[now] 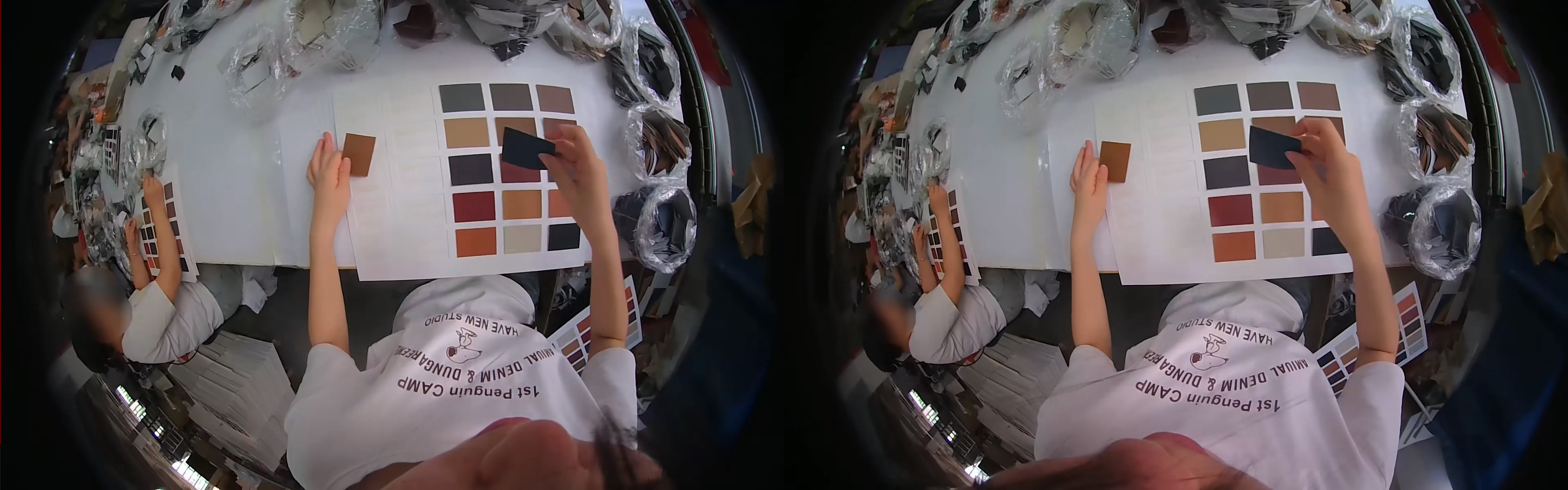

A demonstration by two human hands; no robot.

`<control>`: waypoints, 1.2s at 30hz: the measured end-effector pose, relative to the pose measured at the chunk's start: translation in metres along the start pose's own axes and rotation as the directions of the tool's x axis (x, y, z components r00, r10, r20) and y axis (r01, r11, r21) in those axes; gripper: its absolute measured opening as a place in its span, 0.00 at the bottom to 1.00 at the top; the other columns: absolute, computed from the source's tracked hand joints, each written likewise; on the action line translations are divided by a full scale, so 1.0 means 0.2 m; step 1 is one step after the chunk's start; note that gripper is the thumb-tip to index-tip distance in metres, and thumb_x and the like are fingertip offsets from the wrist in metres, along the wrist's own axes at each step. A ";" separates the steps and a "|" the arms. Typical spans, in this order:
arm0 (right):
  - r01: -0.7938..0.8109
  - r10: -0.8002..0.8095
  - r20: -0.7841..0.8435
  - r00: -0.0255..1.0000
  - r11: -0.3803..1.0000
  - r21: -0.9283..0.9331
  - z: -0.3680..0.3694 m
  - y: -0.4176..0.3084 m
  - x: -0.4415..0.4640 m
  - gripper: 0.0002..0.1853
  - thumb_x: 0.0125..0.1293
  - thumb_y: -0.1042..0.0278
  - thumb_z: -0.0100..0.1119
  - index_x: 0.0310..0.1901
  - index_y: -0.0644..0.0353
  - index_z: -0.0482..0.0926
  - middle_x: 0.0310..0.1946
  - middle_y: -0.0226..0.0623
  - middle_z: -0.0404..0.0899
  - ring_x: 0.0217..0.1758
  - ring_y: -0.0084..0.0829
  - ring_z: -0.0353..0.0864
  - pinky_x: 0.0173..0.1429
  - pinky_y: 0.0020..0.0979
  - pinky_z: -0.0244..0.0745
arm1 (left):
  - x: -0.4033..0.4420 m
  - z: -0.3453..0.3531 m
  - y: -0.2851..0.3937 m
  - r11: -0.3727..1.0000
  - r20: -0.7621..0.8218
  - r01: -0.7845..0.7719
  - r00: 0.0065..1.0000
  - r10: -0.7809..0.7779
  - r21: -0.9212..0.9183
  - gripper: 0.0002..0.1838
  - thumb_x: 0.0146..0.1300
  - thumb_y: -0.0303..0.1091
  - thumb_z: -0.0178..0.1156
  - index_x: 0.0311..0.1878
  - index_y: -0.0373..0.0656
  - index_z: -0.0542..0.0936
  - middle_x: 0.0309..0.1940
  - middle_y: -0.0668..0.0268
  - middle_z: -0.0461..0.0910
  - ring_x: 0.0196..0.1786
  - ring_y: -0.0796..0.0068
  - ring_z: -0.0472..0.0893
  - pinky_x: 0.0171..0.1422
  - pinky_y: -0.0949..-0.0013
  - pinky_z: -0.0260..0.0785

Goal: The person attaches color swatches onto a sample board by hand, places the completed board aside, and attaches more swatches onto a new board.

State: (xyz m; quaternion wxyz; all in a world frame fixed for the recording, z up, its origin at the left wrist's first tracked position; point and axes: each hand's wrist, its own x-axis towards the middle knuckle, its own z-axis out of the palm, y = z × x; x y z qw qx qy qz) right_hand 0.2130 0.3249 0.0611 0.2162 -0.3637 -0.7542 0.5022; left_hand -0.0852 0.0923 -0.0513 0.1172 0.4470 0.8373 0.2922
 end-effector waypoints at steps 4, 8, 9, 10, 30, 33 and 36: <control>-0.019 0.008 0.055 0.998 0.981 0.196 0.28 0.05 0.20 0.09 0.67 0.79 0.57 0.48 0.66 0.75 0.30 0.34 0.83 0.33 0.20 0.80 0.37 0.21 0.73 | 0.00 0.01 0.04 0.991 0.036 0.012 0.999 -0.007 -0.131 0.10 0.73 0.31 0.47 0.40 0.33 0.71 0.74 0.52 0.58 0.74 0.54 0.56 0.77 0.53 0.41; -0.288 0.273 0.091 0.958 0.922 0.258 0.46 0.05 0.40 0.06 0.67 0.74 0.62 0.34 0.66 0.76 0.18 0.29 0.77 0.20 0.14 0.73 0.28 0.19 0.69 | -0.03 -0.01 0.13 0.983 0.084 0.069 0.995 -0.055 -0.172 0.09 0.72 0.30 0.47 0.38 0.34 0.72 0.70 0.60 0.67 0.73 0.57 0.58 0.76 0.56 0.46; -0.273 0.256 0.096 0.962 0.916 0.293 0.51 0.10 0.43 0.07 0.66 0.73 0.62 0.33 0.65 0.76 0.18 0.28 0.76 0.19 0.14 0.72 0.26 0.18 0.67 | -0.01 -0.02 0.15 0.981 0.056 0.075 0.996 -0.066 -0.178 0.08 0.71 0.29 0.48 0.36 0.36 0.70 0.68 0.62 0.70 0.73 0.58 0.59 0.75 0.55 0.47; -0.260 0.241 0.098 0.965 0.908 0.329 0.55 0.13 0.47 0.08 0.66 0.72 0.63 0.32 0.65 0.75 0.17 0.28 0.76 0.18 0.13 0.70 0.25 0.18 0.65 | 0.00 -0.03 0.17 0.980 0.028 0.082 0.997 -0.078 -0.184 0.08 0.70 0.27 0.49 0.33 0.37 0.69 0.66 0.63 0.72 0.72 0.58 0.60 0.74 0.54 0.48; -0.554 0.535 0.154 0.831 0.820 0.142 0.59 0.19 0.55 0.09 0.64 0.71 0.65 0.30 0.65 0.76 0.18 0.29 0.77 0.19 0.13 0.75 0.20 0.17 0.62 | 0.27 0.18 0.35 0.944 0.166 -0.329 0.930 0.329 -0.030 0.08 0.57 0.25 0.62 0.30 0.42 0.71 0.64 0.65 0.75 0.64 0.65 0.70 0.60 0.59 0.60; -0.560 0.542 0.150 0.827 0.818 0.131 0.59 0.18 0.54 0.10 0.64 0.72 0.65 0.30 0.66 0.75 0.18 0.30 0.77 0.19 0.14 0.75 0.21 0.17 0.64 | 0.27 0.18 0.35 0.949 0.191 -0.314 0.930 0.313 -0.022 0.08 0.57 0.26 0.62 0.30 0.43 0.71 0.64 0.66 0.75 0.62 0.67 0.71 0.60 0.61 0.59; -0.554 0.534 0.166 0.829 0.826 0.109 0.59 0.17 0.55 0.10 0.64 0.72 0.65 0.30 0.65 0.75 0.18 0.29 0.77 0.19 0.14 0.75 0.21 0.17 0.63 | 0.26 0.18 0.36 0.951 0.215 -0.310 0.928 0.304 -0.006 0.08 0.58 0.26 0.62 0.30 0.43 0.71 0.64 0.66 0.76 0.61 0.68 0.72 0.60 0.62 0.58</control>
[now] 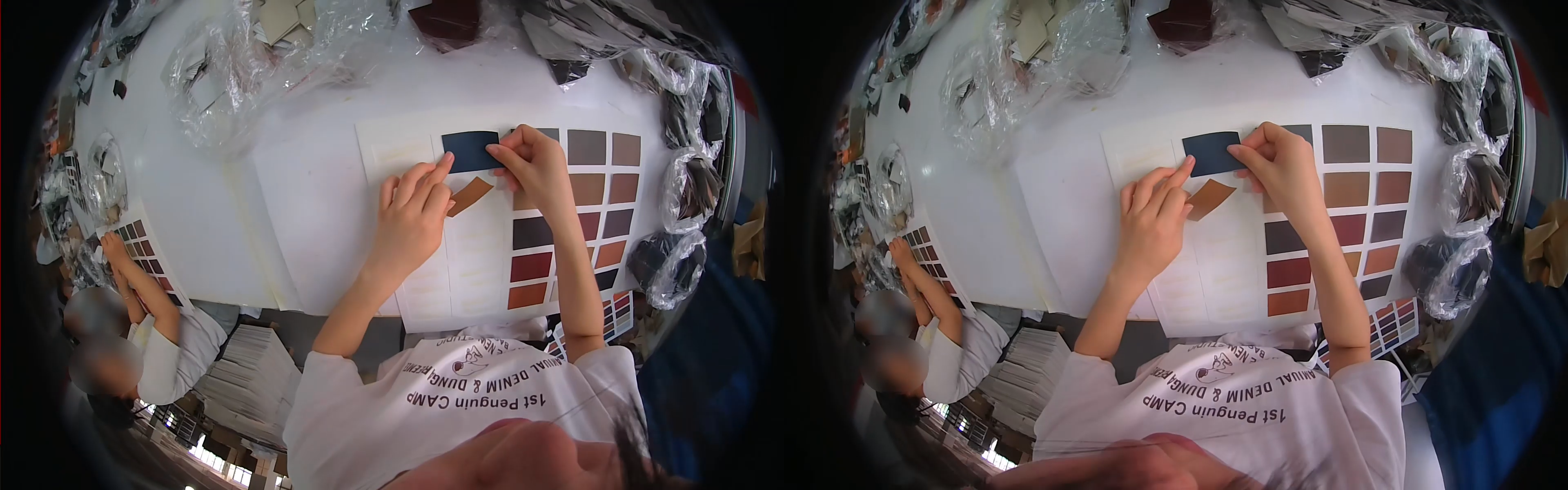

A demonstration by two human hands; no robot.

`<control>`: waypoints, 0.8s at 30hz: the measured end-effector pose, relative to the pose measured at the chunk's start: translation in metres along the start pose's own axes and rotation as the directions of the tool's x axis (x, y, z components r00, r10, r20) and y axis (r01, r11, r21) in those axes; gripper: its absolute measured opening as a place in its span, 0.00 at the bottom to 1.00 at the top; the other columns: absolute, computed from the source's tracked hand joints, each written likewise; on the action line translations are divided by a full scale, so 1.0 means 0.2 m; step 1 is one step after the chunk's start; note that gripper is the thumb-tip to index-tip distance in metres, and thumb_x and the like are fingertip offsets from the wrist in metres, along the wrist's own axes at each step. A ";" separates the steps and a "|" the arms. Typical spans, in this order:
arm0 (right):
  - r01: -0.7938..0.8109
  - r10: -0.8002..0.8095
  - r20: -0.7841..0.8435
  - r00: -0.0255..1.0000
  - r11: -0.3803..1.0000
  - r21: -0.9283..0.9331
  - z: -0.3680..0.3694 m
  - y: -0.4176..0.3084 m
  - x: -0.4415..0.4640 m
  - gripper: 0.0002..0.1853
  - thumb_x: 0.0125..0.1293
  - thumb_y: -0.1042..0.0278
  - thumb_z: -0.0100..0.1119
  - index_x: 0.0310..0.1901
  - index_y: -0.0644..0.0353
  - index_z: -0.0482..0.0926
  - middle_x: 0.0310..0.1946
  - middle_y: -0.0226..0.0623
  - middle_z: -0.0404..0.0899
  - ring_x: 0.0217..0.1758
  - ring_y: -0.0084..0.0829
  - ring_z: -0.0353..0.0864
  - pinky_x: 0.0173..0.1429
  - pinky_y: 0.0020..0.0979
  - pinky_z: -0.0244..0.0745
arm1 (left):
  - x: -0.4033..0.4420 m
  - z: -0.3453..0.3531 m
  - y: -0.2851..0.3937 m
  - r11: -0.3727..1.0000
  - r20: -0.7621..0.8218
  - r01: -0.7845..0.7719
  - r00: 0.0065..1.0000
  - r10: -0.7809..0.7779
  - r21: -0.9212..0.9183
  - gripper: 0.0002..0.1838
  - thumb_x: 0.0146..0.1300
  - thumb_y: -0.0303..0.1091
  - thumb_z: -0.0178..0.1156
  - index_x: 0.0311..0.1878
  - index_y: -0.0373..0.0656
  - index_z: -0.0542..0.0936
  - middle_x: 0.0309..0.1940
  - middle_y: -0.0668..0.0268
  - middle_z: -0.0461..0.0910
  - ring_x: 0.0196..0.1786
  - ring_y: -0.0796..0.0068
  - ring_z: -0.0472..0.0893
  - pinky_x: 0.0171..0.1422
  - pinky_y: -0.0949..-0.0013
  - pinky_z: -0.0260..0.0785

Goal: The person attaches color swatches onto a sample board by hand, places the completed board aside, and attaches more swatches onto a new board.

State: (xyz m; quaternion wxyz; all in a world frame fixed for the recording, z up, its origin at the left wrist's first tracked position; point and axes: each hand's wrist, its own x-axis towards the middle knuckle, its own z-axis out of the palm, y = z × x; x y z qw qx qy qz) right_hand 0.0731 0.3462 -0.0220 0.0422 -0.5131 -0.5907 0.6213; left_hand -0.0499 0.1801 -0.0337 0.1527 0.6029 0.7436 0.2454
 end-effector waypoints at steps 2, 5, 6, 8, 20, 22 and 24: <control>0.015 -0.014 0.021 1.000 0.999 -0.033 -0.01 0.01 0.00 0.09 0.66 0.71 0.64 0.31 0.63 0.74 0.19 0.27 0.77 0.20 0.12 0.75 0.20 0.16 0.60 | 0.00 0.00 0.01 1.000 0.005 0.015 1.000 -0.015 0.000 0.08 0.59 0.26 0.61 0.30 0.43 0.71 0.64 0.67 0.76 0.61 0.68 0.72 0.61 0.62 0.58; 0.016 -0.015 0.011 1.000 0.999 -0.034 0.00 0.00 0.00 0.10 0.66 0.71 0.63 0.31 0.64 0.74 0.19 0.27 0.77 0.19 0.12 0.73 0.20 0.17 0.60 | 0.00 0.00 0.02 0.999 -0.005 0.039 0.999 -0.039 -0.011 0.08 0.59 0.26 0.61 0.30 0.42 0.70 0.64 0.67 0.76 0.61 0.68 0.71 0.61 0.62 0.57; 0.023 -0.023 0.010 1.000 0.999 -0.031 0.00 0.00 0.00 0.10 0.66 0.71 0.63 0.31 0.64 0.74 0.19 0.28 0.77 0.19 0.12 0.73 0.20 0.17 0.61 | 0.00 0.00 0.02 0.999 -0.009 0.040 0.999 -0.040 -0.003 0.08 0.59 0.26 0.61 0.31 0.42 0.70 0.64 0.67 0.76 0.61 0.68 0.71 0.61 0.62 0.57; 0.038 -0.038 0.007 0.999 0.999 -0.024 0.00 0.01 -0.01 0.10 0.66 0.71 0.63 0.31 0.64 0.73 0.19 0.28 0.77 0.19 0.13 0.74 0.20 0.17 0.61 | 0.00 0.01 0.03 0.999 -0.016 0.044 0.999 -0.044 0.011 0.08 0.60 0.26 0.61 0.31 0.42 0.70 0.64 0.67 0.76 0.61 0.68 0.71 0.61 0.62 0.56; 0.070 -0.190 -0.081 0.978 0.674 -0.735 -0.03 -0.08 0.00 0.15 0.60 0.64 0.69 0.28 0.64 0.74 0.13 0.33 0.73 0.16 0.26 0.74 0.24 0.25 0.66 | -0.02 0.05 0.06 0.996 -0.044 0.081 0.996 -0.080 0.034 0.06 0.60 0.26 0.61 0.37 0.40 0.74 0.64 0.68 0.75 0.61 0.66 0.71 0.63 0.59 0.56; 0.157 -0.282 -0.093 0.955 0.745 -0.648 -0.05 -0.04 -0.05 0.14 0.59 0.63 0.70 0.30 0.63 0.76 0.15 0.33 0.76 0.17 0.24 0.74 0.25 0.25 0.66 | -0.02 0.01 0.07 0.997 -0.037 0.082 0.996 -0.082 -0.003 0.05 0.60 0.25 0.60 0.38 0.39 0.75 0.63 0.68 0.75 0.62 0.66 0.71 0.64 0.58 0.56; 0.257 -0.308 -0.042 0.951 0.856 -0.447 -0.06 -0.02 -0.13 0.12 0.58 0.64 0.70 0.32 0.63 0.78 0.19 0.31 0.78 0.18 0.21 0.72 0.25 0.23 0.65 | -0.04 -0.04 0.10 0.997 -0.007 0.074 0.997 -0.074 -0.009 0.04 0.60 0.27 0.61 0.36 0.40 0.77 0.62 0.68 0.76 0.63 0.65 0.70 0.64 0.57 0.56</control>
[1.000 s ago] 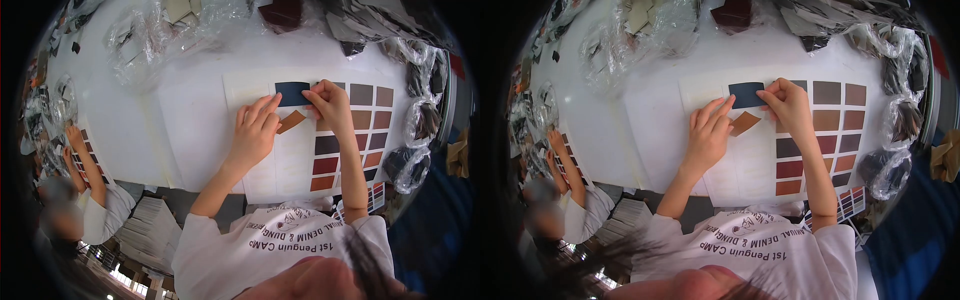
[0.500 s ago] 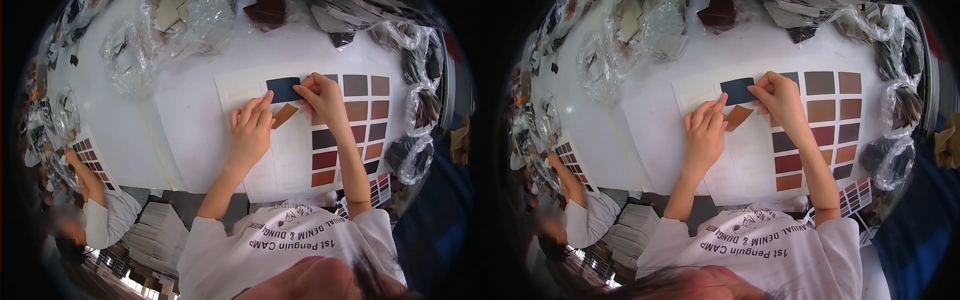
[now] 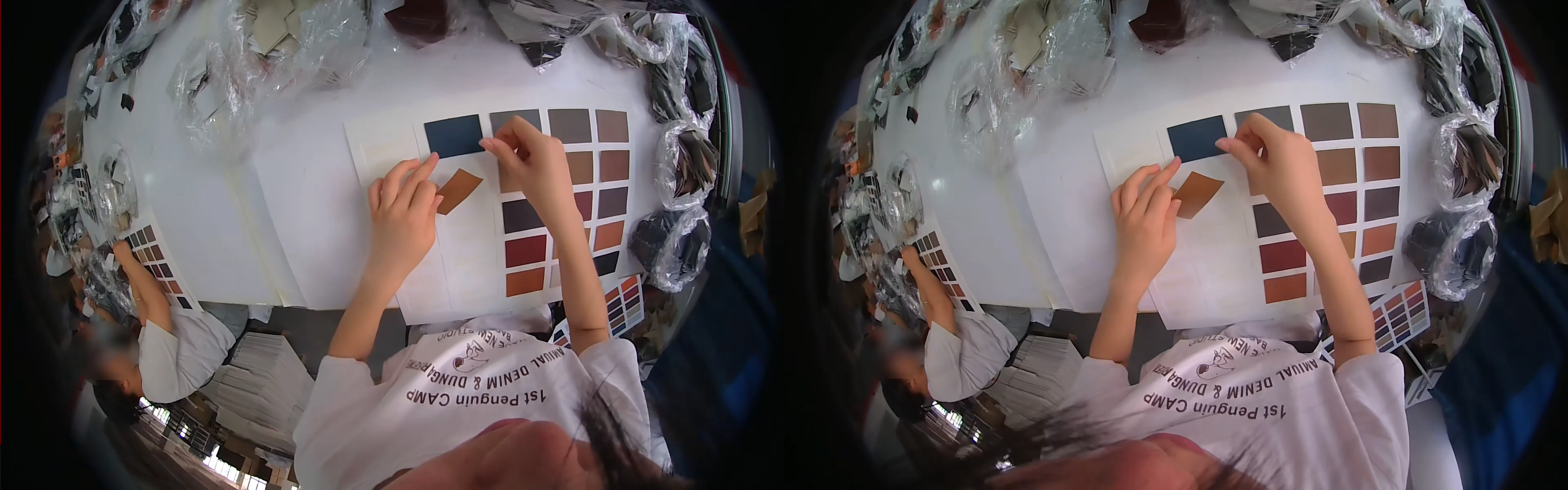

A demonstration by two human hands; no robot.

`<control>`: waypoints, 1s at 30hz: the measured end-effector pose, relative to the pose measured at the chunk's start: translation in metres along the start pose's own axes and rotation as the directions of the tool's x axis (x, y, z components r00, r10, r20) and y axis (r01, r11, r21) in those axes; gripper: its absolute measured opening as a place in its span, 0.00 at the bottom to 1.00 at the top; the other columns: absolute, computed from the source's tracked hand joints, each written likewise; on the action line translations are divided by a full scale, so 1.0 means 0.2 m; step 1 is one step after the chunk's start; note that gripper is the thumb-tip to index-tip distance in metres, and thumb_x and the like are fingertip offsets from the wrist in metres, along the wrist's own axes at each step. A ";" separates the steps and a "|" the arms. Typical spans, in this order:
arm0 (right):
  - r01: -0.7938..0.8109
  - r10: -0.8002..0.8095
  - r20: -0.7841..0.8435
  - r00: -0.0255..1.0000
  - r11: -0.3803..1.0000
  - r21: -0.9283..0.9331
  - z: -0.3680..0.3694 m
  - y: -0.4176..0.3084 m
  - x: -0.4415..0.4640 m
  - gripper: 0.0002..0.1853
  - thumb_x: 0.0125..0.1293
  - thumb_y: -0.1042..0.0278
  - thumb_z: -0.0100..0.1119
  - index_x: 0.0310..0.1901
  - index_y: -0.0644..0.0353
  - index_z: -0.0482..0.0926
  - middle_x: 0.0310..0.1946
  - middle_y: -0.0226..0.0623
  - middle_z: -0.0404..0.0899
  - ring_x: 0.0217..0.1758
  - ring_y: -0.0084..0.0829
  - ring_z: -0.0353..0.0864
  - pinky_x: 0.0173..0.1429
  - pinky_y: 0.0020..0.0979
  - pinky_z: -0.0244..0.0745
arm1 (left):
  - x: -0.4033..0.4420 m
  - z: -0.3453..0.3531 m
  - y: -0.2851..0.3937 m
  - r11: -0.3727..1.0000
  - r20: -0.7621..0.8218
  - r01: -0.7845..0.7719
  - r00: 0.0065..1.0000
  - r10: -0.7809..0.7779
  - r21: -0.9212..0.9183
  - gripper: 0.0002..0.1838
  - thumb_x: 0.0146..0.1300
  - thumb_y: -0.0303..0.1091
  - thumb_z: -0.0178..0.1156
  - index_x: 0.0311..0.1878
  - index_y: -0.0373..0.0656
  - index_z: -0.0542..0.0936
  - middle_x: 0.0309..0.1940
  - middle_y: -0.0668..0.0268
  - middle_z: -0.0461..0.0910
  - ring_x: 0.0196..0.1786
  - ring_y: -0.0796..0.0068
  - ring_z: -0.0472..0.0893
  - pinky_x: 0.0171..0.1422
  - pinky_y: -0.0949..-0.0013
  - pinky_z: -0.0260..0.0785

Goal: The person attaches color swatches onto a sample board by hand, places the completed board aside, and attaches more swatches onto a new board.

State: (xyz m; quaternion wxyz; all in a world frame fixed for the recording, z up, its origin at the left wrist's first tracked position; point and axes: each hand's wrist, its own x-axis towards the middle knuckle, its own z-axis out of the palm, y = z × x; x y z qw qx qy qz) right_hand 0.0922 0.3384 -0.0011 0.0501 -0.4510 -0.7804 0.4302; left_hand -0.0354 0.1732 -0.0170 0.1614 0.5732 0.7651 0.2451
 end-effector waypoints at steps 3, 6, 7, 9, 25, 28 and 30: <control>-0.004 -0.064 0.181 0.981 0.936 0.353 -0.03 -0.03 -0.19 0.09 0.58 0.69 0.71 0.34 0.62 0.80 0.24 0.27 0.80 0.21 0.14 0.69 0.25 0.19 0.63 | -0.06 -0.04 0.07 1.000 0.030 0.009 1.000 -0.008 -0.029 0.04 0.59 0.30 0.64 0.33 0.43 0.79 0.59 0.70 0.78 0.64 0.64 0.69 0.65 0.57 0.56; 0.036 -0.115 0.220 0.969 0.942 0.334 0.04 0.04 -0.28 0.07 0.61 0.72 0.68 0.38 0.63 0.80 0.25 0.28 0.80 0.24 0.13 0.70 0.27 0.19 0.65 | -0.10 -0.04 0.10 0.998 -0.025 0.033 0.999 -0.035 -0.050 0.06 0.57 0.34 0.66 0.30 0.45 0.81 0.58 0.71 0.78 0.64 0.63 0.68 0.65 0.58 0.55; -0.024 -0.058 0.221 0.973 0.936 0.352 0.06 0.05 -0.29 0.08 0.61 0.72 0.68 0.38 0.64 0.80 0.26 0.29 0.81 0.24 0.14 0.71 0.28 0.20 0.66 | -0.11 -0.04 0.10 0.997 -0.056 0.044 0.997 -0.047 -0.056 0.06 0.56 0.35 0.67 0.29 0.45 0.81 0.58 0.71 0.78 0.64 0.62 0.68 0.65 0.58 0.55; -0.194 0.085 0.234 0.968 0.848 0.494 0.09 0.05 -0.29 0.08 0.62 0.71 0.68 0.35 0.65 0.79 0.25 0.30 0.81 0.24 0.15 0.72 0.28 0.20 0.66 | -0.14 -0.03 0.11 0.994 -0.123 0.095 0.987 -0.101 -0.054 0.07 0.56 0.36 0.68 0.29 0.45 0.81 0.58 0.71 0.78 0.64 0.62 0.68 0.65 0.58 0.55; -0.202 0.192 0.067 0.979 0.887 0.416 0.13 0.09 -0.17 0.10 0.63 0.71 0.66 0.29 0.65 0.76 0.16 0.29 0.75 0.17 0.15 0.68 0.23 0.21 0.62 | -0.21 0.04 0.03 0.994 -0.173 0.090 0.982 -0.079 0.055 0.16 0.61 0.33 0.64 0.52 0.43 0.81 0.62 0.70 0.75 0.63 0.65 0.69 0.63 0.58 0.58; -0.205 0.193 0.073 0.979 0.891 0.406 0.13 0.10 -0.16 0.10 0.63 0.71 0.66 0.29 0.65 0.76 0.16 0.29 0.75 0.16 0.15 0.67 0.22 0.21 0.61 | -0.22 0.05 0.04 0.998 -0.112 0.069 0.991 -0.067 0.011 0.18 0.63 0.33 0.61 0.56 0.43 0.80 0.62 0.71 0.76 0.64 0.66 0.70 0.66 0.59 0.57; -0.208 0.193 0.078 0.978 0.901 0.380 0.13 0.09 -0.15 0.10 0.63 0.71 0.66 0.29 0.65 0.76 0.15 0.29 0.75 0.16 0.15 0.67 0.22 0.21 0.61 | -0.21 0.06 0.05 0.999 -0.091 0.040 0.995 -0.039 0.014 0.19 0.63 0.34 0.62 0.57 0.43 0.80 0.62 0.71 0.76 0.64 0.67 0.70 0.65 0.59 0.58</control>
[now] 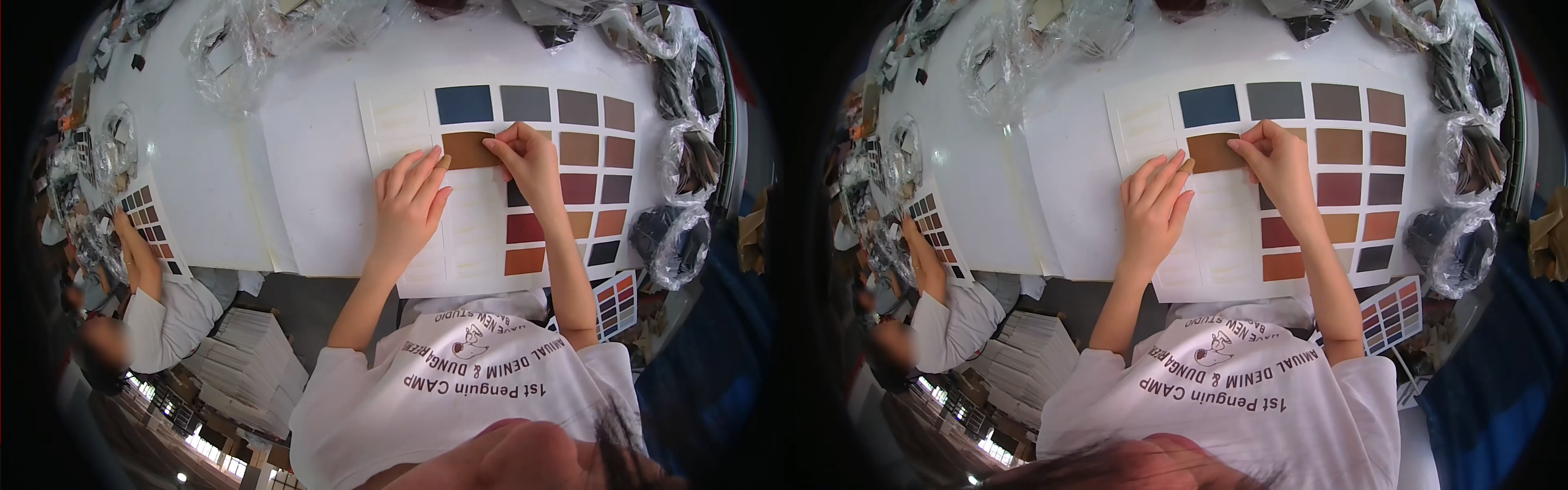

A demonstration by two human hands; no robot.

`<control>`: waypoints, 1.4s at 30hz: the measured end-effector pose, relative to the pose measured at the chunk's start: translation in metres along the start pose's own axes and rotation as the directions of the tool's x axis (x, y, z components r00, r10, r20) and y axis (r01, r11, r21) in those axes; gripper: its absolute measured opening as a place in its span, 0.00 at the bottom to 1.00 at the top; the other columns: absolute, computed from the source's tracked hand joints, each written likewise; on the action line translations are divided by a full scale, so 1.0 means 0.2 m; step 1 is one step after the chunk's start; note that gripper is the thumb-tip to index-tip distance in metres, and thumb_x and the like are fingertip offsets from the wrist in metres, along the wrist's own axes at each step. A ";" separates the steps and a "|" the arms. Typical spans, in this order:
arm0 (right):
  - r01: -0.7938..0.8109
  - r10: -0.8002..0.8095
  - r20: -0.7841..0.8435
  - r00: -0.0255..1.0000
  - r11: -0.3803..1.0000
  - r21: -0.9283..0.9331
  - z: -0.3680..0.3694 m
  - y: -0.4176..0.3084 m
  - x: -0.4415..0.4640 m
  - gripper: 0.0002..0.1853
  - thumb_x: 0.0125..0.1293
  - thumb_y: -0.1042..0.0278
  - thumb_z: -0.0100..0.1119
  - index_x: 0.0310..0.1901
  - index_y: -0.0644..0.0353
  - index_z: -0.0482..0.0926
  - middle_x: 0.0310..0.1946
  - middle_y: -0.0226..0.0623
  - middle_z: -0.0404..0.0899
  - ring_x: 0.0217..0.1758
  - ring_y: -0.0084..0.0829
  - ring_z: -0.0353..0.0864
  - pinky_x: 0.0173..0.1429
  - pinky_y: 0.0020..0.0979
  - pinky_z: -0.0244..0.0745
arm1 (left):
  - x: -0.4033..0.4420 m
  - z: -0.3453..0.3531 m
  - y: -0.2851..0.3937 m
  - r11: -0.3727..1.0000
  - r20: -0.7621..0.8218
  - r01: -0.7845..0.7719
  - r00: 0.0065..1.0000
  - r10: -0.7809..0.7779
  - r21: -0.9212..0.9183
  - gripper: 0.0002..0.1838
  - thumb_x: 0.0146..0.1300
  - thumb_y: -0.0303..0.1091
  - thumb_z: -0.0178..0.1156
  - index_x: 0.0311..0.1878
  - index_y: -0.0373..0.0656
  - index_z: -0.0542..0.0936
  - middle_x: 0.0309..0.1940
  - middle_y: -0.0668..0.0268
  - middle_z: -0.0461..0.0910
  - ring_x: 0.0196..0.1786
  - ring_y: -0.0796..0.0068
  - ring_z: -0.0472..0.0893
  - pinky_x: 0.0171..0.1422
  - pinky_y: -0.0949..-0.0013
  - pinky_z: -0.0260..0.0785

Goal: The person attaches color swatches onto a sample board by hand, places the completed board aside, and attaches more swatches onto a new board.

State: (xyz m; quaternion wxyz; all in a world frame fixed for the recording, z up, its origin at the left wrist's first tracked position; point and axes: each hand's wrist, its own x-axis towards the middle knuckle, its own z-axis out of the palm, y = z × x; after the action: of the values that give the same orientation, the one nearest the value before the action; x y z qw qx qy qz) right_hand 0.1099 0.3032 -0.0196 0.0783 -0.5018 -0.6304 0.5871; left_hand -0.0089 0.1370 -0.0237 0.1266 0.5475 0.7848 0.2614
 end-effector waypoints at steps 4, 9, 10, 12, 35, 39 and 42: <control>0.022 -0.021 0.004 1.000 0.999 -0.037 0.00 0.00 0.00 0.10 0.63 0.71 0.65 0.29 0.65 0.76 0.15 0.29 0.75 0.15 0.15 0.66 0.21 0.22 0.59 | 0.01 0.02 0.01 0.999 0.029 -0.036 0.999 0.035 0.022 0.22 0.62 0.37 0.63 0.59 0.42 0.79 0.64 0.71 0.74 0.65 0.67 0.69 0.65 0.60 0.58; 0.044 -0.045 -0.007 0.999 0.997 -0.055 0.01 -0.01 -0.01 0.10 0.63 0.71 0.65 0.29 0.65 0.76 0.15 0.29 0.75 0.15 0.16 0.66 0.21 0.22 0.58 | 0.01 0.03 0.00 0.996 0.050 -0.062 0.997 0.059 0.062 0.23 0.62 0.38 0.63 0.60 0.41 0.78 0.65 0.70 0.73 0.66 0.66 0.69 0.65 0.60 0.57; 0.037 -0.037 -0.001 0.999 0.998 -0.057 0.01 -0.01 -0.01 0.10 0.63 0.71 0.65 0.29 0.65 0.76 0.15 0.29 0.75 0.15 0.15 0.66 0.21 0.22 0.58 | 0.01 0.03 0.00 0.995 0.052 -0.068 0.997 0.064 0.072 0.23 0.62 0.38 0.63 0.60 0.41 0.78 0.66 0.70 0.73 0.67 0.66 0.68 0.65 0.60 0.57; 0.023 -0.023 0.009 1.000 0.998 -0.059 0.01 -0.03 -0.01 0.09 0.64 0.71 0.64 0.30 0.66 0.76 0.15 0.29 0.74 0.15 0.15 0.65 0.21 0.23 0.59 | 0.01 0.03 0.00 0.994 0.054 -0.076 0.996 0.072 0.078 0.23 0.62 0.37 0.63 0.60 0.41 0.78 0.65 0.70 0.73 0.67 0.66 0.68 0.65 0.60 0.56; 0.114 -0.526 -0.407 0.747 0.704 -0.701 -0.74 0.65 -0.49 0.28 0.64 0.63 0.64 0.64 0.61 0.68 0.58 0.52 0.73 0.61 0.51 0.69 0.64 0.44 0.66 | -0.14 0.08 0.08 0.999 -0.172 -0.021 0.985 0.026 0.026 0.20 0.65 0.37 0.61 0.59 0.42 0.76 0.64 0.60 0.72 0.66 0.61 0.69 0.71 0.52 0.51; 0.101 -0.416 -0.454 0.788 0.814 -0.572 -0.73 0.62 -0.50 0.28 0.63 0.61 0.64 0.63 0.60 0.69 0.58 0.49 0.74 0.60 0.49 0.69 0.64 0.42 0.66 | -0.38 0.07 0.01 0.964 -0.292 0.255 0.930 -0.223 0.076 0.25 0.68 0.38 0.57 0.66 0.42 0.68 0.67 0.52 0.66 0.69 0.56 0.63 0.71 0.50 0.50; 0.260 -0.468 -0.387 0.794 0.838 -0.480 -0.79 0.70 -0.45 0.26 0.64 0.59 0.64 0.61 0.59 0.71 0.56 0.47 0.77 0.59 0.48 0.72 0.63 0.42 0.66 | -0.51 0.11 0.02 0.943 -0.320 0.318 0.908 -0.271 0.104 0.27 0.69 0.40 0.56 0.67 0.40 0.65 0.67 0.52 0.66 0.70 0.55 0.62 0.71 0.49 0.51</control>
State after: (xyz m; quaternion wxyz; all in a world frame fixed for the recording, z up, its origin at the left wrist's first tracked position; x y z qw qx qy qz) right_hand 0.3375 0.3158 -0.0441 0.2443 -0.5046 -0.7825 0.2709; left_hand 0.0414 0.0494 -0.0483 0.0010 0.3844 0.8862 0.2586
